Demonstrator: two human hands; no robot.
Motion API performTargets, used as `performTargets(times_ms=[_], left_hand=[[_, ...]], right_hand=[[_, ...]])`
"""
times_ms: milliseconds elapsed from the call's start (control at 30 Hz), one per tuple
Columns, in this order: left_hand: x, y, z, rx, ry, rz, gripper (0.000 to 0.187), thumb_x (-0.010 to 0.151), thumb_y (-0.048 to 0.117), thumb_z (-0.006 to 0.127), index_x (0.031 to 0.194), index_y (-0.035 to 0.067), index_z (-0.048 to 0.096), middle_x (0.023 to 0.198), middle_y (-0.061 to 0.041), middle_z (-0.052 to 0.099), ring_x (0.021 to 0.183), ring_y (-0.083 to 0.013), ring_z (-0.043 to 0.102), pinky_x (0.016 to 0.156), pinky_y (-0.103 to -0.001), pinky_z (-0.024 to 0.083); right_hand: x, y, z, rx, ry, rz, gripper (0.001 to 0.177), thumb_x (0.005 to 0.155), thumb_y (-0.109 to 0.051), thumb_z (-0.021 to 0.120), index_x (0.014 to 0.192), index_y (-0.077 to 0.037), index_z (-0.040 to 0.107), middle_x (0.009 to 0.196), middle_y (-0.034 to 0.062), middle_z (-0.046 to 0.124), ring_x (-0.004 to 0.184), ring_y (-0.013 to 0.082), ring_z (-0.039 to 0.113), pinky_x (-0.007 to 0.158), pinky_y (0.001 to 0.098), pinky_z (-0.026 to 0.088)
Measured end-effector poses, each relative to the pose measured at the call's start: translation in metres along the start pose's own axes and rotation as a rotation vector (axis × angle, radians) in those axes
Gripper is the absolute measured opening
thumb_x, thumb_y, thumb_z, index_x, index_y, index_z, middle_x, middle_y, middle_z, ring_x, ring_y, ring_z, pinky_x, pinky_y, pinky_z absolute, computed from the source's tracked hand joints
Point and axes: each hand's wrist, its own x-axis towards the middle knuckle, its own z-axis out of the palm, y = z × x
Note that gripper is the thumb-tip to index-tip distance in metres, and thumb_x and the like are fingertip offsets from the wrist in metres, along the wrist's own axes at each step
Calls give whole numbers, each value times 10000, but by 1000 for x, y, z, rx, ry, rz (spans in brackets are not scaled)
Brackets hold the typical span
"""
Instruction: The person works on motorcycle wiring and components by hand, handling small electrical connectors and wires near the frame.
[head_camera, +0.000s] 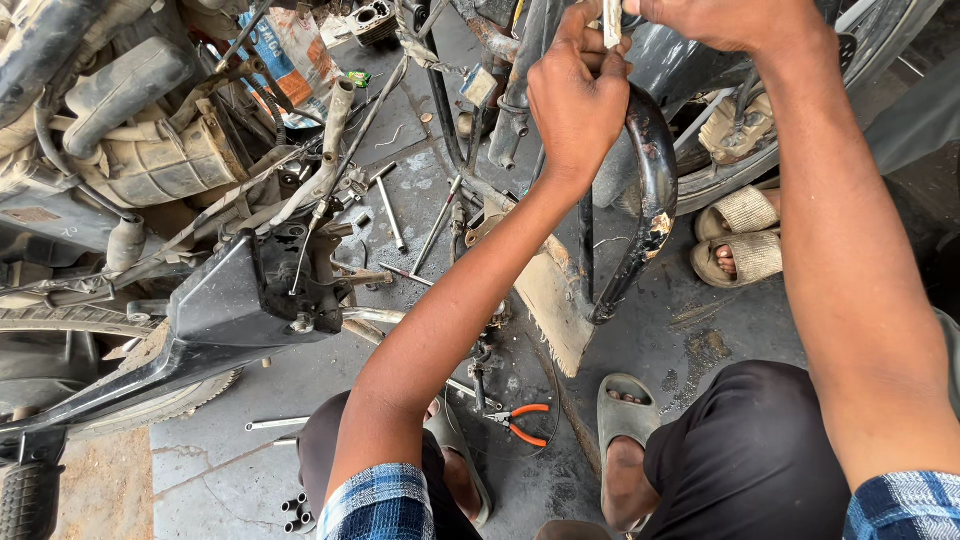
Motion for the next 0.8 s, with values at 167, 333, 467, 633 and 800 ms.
performTargets(times_ms=[167,333,467,633,800], left_hand=[[0,-2,1,18,-3,0,368,875,17,700,1231,94,645,795,-31,783,724,-162,802,703,-323,610],[0,-4,2,24,9,22,373,866,23,704,1223,121,663,794,-25,787,720,-153,801,703,-323,617],[-1,-4,1,9,7,21,379,879,25,693,1243,120,645,783,-25,780,715,-153,798,706,-322,617],[0,-2,0,31,12,1,366,874,13,686,1227,108,661,769,-29,780,696,-161,795,704,-322,611],[1,-1,-2,28,15,27,389,857,19,682,1236,103,659,771,-30,780,701,-171,795,721,-327,613]], right_hand=[[7,-34,-17,-121,-115,168,302,1124,-260,740,960,-7,730,614,47,591,493,134,542,475,291,441],[11,-58,-18,-218,-175,314,401,1055,-361,769,838,-27,723,564,76,599,478,212,545,468,374,452],[14,-66,-18,-299,-124,247,376,1034,-351,827,847,-39,731,594,57,620,514,185,572,510,346,485],[13,-88,-22,-489,46,70,343,974,-346,848,935,-23,739,676,80,672,596,207,654,534,322,529],[19,-96,-20,-399,56,106,245,994,-273,813,987,-36,751,716,86,688,603,210,665,559,344,525]])
